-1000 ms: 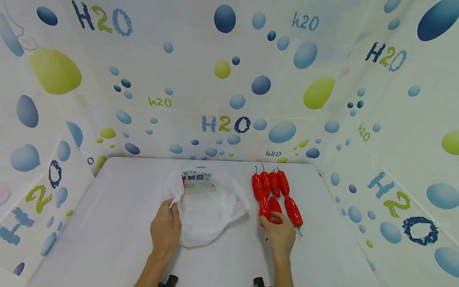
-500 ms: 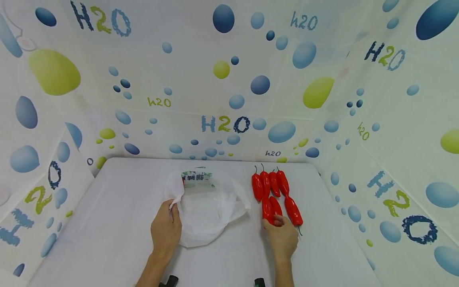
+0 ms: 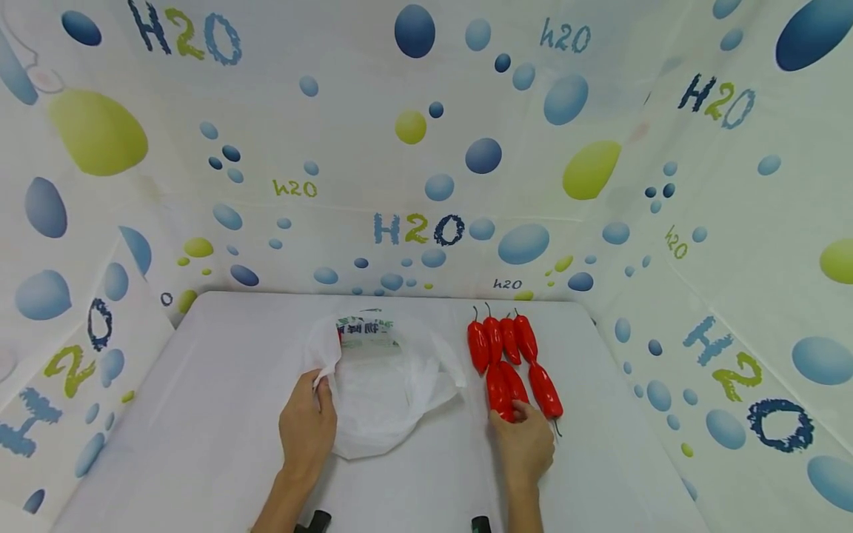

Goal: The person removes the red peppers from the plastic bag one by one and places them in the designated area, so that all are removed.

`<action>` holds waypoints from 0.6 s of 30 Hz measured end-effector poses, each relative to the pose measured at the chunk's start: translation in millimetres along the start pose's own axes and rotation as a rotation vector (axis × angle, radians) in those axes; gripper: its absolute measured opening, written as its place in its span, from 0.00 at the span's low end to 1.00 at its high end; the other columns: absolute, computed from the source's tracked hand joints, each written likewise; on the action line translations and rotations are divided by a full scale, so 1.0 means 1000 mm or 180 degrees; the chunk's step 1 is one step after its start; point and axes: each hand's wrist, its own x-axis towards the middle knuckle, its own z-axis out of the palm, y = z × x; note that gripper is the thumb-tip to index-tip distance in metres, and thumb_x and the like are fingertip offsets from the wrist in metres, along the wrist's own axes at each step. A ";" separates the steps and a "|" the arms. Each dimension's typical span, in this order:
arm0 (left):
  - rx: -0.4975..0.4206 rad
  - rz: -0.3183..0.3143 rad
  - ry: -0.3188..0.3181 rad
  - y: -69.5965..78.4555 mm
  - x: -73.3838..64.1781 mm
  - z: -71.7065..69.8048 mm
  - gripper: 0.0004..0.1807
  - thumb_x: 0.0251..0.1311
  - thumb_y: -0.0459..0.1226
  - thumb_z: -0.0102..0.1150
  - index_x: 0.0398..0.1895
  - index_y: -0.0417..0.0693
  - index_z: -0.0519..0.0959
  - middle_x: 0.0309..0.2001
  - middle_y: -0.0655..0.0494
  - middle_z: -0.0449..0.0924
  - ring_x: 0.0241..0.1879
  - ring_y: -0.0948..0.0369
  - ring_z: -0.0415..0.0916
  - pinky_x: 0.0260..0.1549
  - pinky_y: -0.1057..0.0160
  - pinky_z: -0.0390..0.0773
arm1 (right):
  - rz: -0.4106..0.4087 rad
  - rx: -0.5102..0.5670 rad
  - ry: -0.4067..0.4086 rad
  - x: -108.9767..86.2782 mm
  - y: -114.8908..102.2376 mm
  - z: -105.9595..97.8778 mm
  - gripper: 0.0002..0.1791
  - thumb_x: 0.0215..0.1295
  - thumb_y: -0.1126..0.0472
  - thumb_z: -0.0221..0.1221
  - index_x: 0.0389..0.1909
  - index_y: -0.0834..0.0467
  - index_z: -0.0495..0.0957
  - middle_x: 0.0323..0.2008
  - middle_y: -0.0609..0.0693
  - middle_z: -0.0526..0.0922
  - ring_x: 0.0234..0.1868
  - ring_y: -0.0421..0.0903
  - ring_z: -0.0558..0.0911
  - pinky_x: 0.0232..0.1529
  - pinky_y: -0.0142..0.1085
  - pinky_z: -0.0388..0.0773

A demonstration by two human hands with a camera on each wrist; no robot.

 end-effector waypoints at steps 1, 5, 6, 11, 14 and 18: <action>-0.0008 0.0003 -0.0003 0.000 0.000 0.000 0.10 0.71 0.29 0.59 0.51 0.32 0.79 0.46 0.36 0.86 0.45 0.40 0.86 0.40 0.40 0.83 | 0.0005 -0.0013 -0.0001 0.000 0.001 0.001 0.32 0.49 0.57 0.79 0.56 0.64 0.85 0.38 0.60 0.88 0.40 0.56 0.86 0.44 0.59 0.85; -0.0032 0.0008 -0.0012 0.000 0.000 0.000 0.10 0.72 0.29 0.59 0.51 0.32 0.79 0.46 0.36 0.86 0.45 0.41 0.86 0.39 0.40 0.83 | 0.0012 0.0007 0.0003 -0.001 0.003 0.002 0.30 0.51 0.57 0.78 0.55 0.64 0.85 0.39 0.61 0.88 0.40 0.58 0.86 0.44 0.60 0.85; -0.0038 0.0007 -0.0013 0.000 0.000 0.000 0.10 0.72 0.28 0.59 0.51 0.32 0.79 0.46 0.36 0.86 0.45 0.41 0.86 0.39 0.40 0.83 | 0.0024 0.0017 0.0007 -0.001 0.004 0.002 0.29 0.52 0.57 0.78 0.55 0.64 0.85 0.39 0.61 0.88 0.40 0.58 0.86 0.44 0.60 0.85; -0.0057 -0.0015 -0.0026 0.000 0.000 0.000 0.10 0.72 0.29 0.59 0.51 0.32 0.79 0.47 0.37 0.86 0.46 0.41 0.86 0.40 0.40 0.83 | 0.0045 0.0035 0.0085 0.000 0.005 0.003 0.28 0.53 0.55 0.77 0.54 0.64 0.85 0.38 0.61 0.88 0.39 0.57 0.85 0.40 0.57 0.83; -0.0054 -0.0023 -0.0025 0.000 0.000 0.000 0.10 0.72 0.29 0.59 0.52 0.32 0.79 0.47 0.37 0.86 0.47 0.40 0.86 0.41 0.40 0.83 | 0.0056 0.0034 0.0149 0.001 0.006 0.003 0.28 0.53 0.55 0.78 0.53 0.64 0.85 0.38 0.60 0.88 0.38 0.57 0.85 0.39 0.56 0.83; -0.0057 -0.0023 -0.0020 -0.001 0.000 0.000 0.10 0.72 0.29 0.59 0.52 0.33 0.79 0.47 0.37 0.86 0.48 0.41 0.86 0.41 0.40 0.82 | 0.0100 0.0078 0.0231 0.002 0.005 0.004 0.30 0.51 0.54 0.80 0.54 0.63 0.83 0.42 0.60 0.87 0.41 0.57 0.84 0.42 0.57 0.83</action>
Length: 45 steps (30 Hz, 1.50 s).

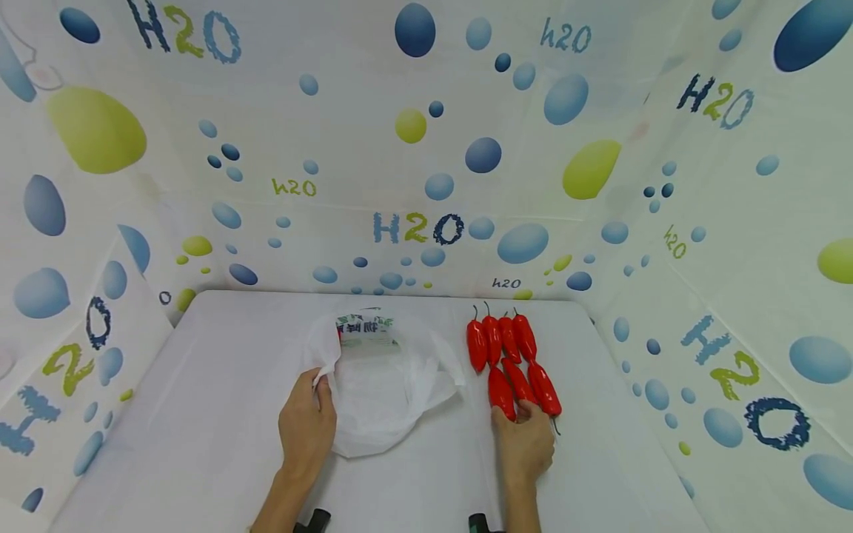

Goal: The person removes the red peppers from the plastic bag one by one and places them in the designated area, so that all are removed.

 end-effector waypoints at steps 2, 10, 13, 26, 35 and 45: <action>-0.0010 -0.0004 -0.0003 0.000 0.000 0.000 0.10 0.72 0.29 0.58 0.52 0.33 0.79 0.47 0.37 0.86 0.48 0.41 0.86 0.41 0.40 0.82 | -0.0007 0.0011 0.0045 0.000 -0.001 0.001 0.31 0.51 0.55 0.80 0.54 0.63 0.83 0.44 0.60 0.87 0.43 0.57 0.84 0.44 0.58 0.83; -0.0009 -0.0025 -0.0001 0.000 0.001 0.000 0.10 0.72 0.29 0.59 0.52 0.33 0.79 0.47 0.37 0.86 0.46 0.41 0.86 0.40 0.40 0.83 | -0.0148 0.0030 0.0276 0.000 -0.004 -0.001 0.30 0.51 0.55 0.81 0.53 0.63 0.84 0.45 0.61 0.85 0.44 0.57 0.81 0.44 0.58 0.83; -0.0009 -0.0015 0.0004 -0.001 0.001 0.001 0.10 0.72 0.29 0.59 0.51 0.32 0.79 0.47 0.37 0.86 0.46 0.41 0.87 0.40 0.40 0.83 | -0.0257 0.0159 0.0392 0.000 -0.007 -0.003 0.28 0.52 0.54 0.80 0.52 0.61 0.84 0.43 0.58 0.84 0.42 0.54 0.80 0.43 0.54 0.82; -0.0023 0.0029 0.0111 0.001 0.004 0.002 0.09 0.71 0.29 0.59 0.51 0.33 0.80 0.45 0.37 0.86 0.43 0.40 0.86 0.38 0.39 0.82 | -0.1007 0.0705 0.0388 0.004 -0.027 -0.010 0.20 0.54 0.58 0.80 0.48 0.58 0.88 0.37 0.50 0.88 0.37 0.47 0.85 0.36 0.23 0.77; 0.0047 0.0050 0.0092 0.002 0.005 0.000 0.10 0.71 0.29 0.58 0.51 0.33 0.79 0.46 0.37 0.86 0.43 0.40 0.86 0.38 0.40 0.82 | -0.1404 0.1010 0.0013 -0.004 -0.054 -0.005 0.16 0.59 0.55 0.77 0.47 0.52 0.89 0.40 0.45 0.89 0.36 0.44 0.85 0.37 0.36 0.84; 0.0121 0.0028 0.0096 -0.001 0.007 -0.007 0.11 0.71 0.28 0.58 0.52 0.31 0.79 0.48 0.37 0.86 0.45 0.42 0.86 0.41 0.41 0.84 | -0.1843 0.1172 -0.0367 -0.015 -0.091 0.016 0.13 0.61 0.57 0.75 0.45 0.54 0.89 0.37 0.47 0.88 0.35 0.45 0.84 0.37 0.37 0.82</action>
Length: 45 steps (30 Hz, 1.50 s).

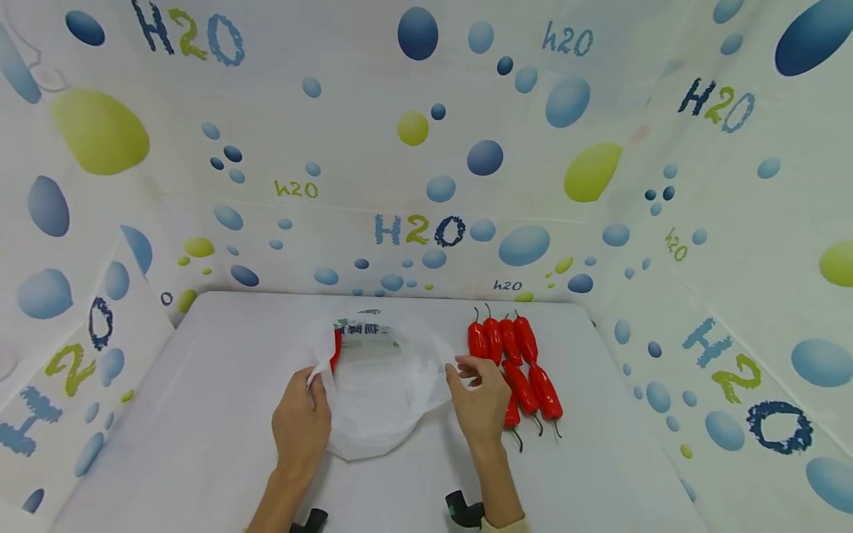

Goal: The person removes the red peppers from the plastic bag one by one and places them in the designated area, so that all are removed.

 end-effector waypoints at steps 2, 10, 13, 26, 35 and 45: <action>-0.0007 0.0011 0.0017 0.001 0.001 -0.001 0.11 0.71 0.28 0.58 0.52 0.31 0.79 0.48 0.37 0.86 0.46 0.42 0.86 0.42 0.41 0.84 | -0.0129 0.0048 -0.0104 0.002 -0.005 0.007 0.11 0.62 0.58 0.75 0.44 0.54 0.89 0.37 0.47 0.88 0.35 0.46 0.84 0.36 0.39 0.83; -0.0012 -0.0024 0.0037 -0.002 0.001 -0.003 0.11 0.71 0.28 0.59 0.52 0.32 0.80 0.49 0.38 0.86 0.46 0.41 0.86 0.42 0.41 0.83 | -0.0254 0.0100 -0.0844 0.000 -0.018 0.043 0.09 0.65 0.57 0.72 0.44 0.53 0.88 0.37 0.45 0.88 0.37 0.43 0.84 0.40 0.38 0.85; -0.0014 -0.0042 0.0048 -0.002 0.001 -0.004 0.10 0.71 0.29 0.59 0.52 0.32 0.80 0.48 0.37 0.86 0.45 0.41 0.86 0.41 0.40 0.83 | -0.0233 0.0110 -0.1122 -0.001 -0.018 0.057 0.10 0.66 0.57 0.71 0.45 0.55 0.88 0.38 0.46 0.88 0.38 0.43 0.85 0.43 0.39 0.86; -0.0024 0.0062 0.0157 -0.003 0.000 -0.006 0.10 0.71 0.28 0.58 0.51 0.31 0.79 0.43 0.37 0.85 0.33 0.44 0.84 0.31 0.41 0.82 | -0.0613 -0.0407 -0.1784 -0.001 -0.028 0.105 0.13 0.65 0.53 0.70 0.46 0.54 0.88 0.41 0.44 0.87 0.38 0.41 0.87 0.37 0.28 0.79; -0.0025 0.0001 0.0177 -0.003 0.001 -0.008 0.10 0.71 0.28 0.58 0.51 0.31 0.80 0.43 0.38 0.86 0.34 0.44 0.85 0.31 0.41 0.81 | -0.0582 -0.0687 -0.2006 -0.003 -0.030 0.127 0.13 0.65 0.50 0.70 0.46 0.52 0.88 0.40 0.42 0.86 0.38 0.39 0.86 0.36 0.27 0.77; -0.0041 -0.0034 0.0160 -0.004 -0.001 -0.008 0.09 0.71 0.28 0.59 0.50 0.32 0.80 0.44 0.37 0.86 0.36 0.42 0.85 0.33 0.40 0.82 | -0.0593 -0.0829 -0.2289 -0.001 -0.035 0.152 0.18 0.67 0.47 0.67 0.51 0.53 0.87 0.41 0.45 0.88 0.33 0.33 0.82 0.35 0.25 0.77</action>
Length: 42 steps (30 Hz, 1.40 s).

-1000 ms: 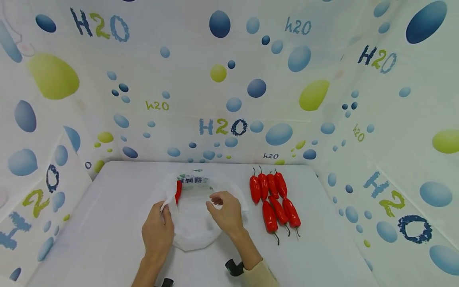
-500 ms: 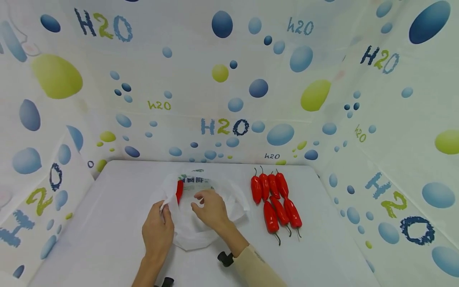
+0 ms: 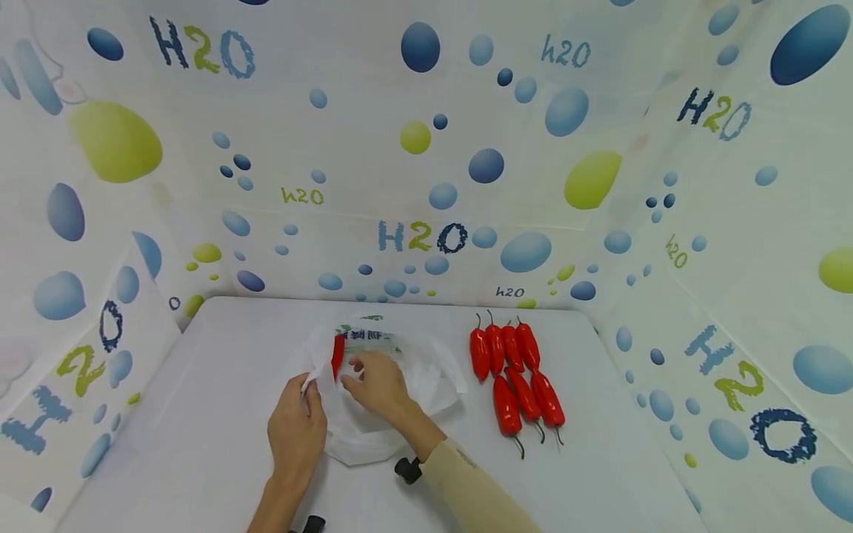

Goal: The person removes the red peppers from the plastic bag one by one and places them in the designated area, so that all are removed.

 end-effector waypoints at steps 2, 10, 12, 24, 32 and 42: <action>0.0000 0.0014 0.0010 0.000 0.000 -0.001 0.09 0.71 0.28 0.59 0.50 0.32 0.80 0.43 0.37 0.86 0.34 0.43 0.85 0.32 0.41 0.82 | -0.0009 -0.0055 -0.0011 0.004 -0.002 0.005 0.19 0.68 0.46 0.67 0.52 0.53 0.87 0.40 0.45 0.88 0.32 0.33 0.82 0.33 0.26 0.76; -0.0030 -0.0011 0.0050 -0.003 -0.001 -0.002 0.09 0.71 0.28 0.58 0.50 0.32 0.81 0.44 0.38 0.86 0.39 0.42 0.86 0.35 0.41 0.82 | 0.0424 -0.0075 0.0079 0.013 -0.006 0.028 0.26 0.68 0.44 0.67 0.59 0.56 0.81 0.31 0.42 0.86 0.30 0.36 0.81 0.30 0.28 0.77; -0.0029 -0.0014 0.0050 -0.004 -0.001 -0.002 0.09 0.71 0.28 0.58 0.50 0.32 0.81 0.44 0.37 0.86 0.41 0.41 0.86 0.36 0.41 0.82 | 0.0599 -0.0004 0.0083 0.014 -0.007 0.032 0.29 0.68 0.43 0.66 0.62 0.57 0.79 0.29 0.41 0.85 0.28 0.36 0.80 0.29 0.29 0.78; -0.0036 -0.0063 0.0054 -0.002 0.000 -0.004 0.09 0.71 0.29 0.58 0.50 0.32 0.81 0.45 0.38 0.86 0.44 0.40 0.86 0.40 0.40 0.82 | 0.0907 -0.0101 0.0106 0.018 -0.017 0.047 0.21 0.64 0.44 0.67 0.47 0.57 0.83 0.26 0.44 0.83 0.26 0.41 0.80 0.33 0.38 0.78; -0.0029 -0.0091 0.0079 -0.002 -0.001 -0.003 0.09 0.72 0.29 0.58 0.50 0.33 0.80 0.45 0.38 0.86 0.43 0.40 0.85 0.40 0.40 0.81 | 0.1052 -0.0421 0.0201 0.016 -0.027 0.053 0.15 0.64 0.45 0.66 0.36 0.54 0.82 0.29 0.46 0.84 0.33 0.47 0.84 0.38 0.46 0.75; -0.0002 -0.0058 0.0069 -0.002 -0.001 -0.004 0.09 0.72 0.28 0.58 0.50 0.32 0.81 0.45 0.38 0.86 0.44 0.41 0.86 0.43 0.42 0.82 | 0.1109 -0.0188 0.0109 0.017 -0.028 0.044 0.17 0.65 0.45 0.65 0.25 0.52 0.78 0.16 0.42 0.75 0.20 0.43 0.77 0.25 0.36 0.72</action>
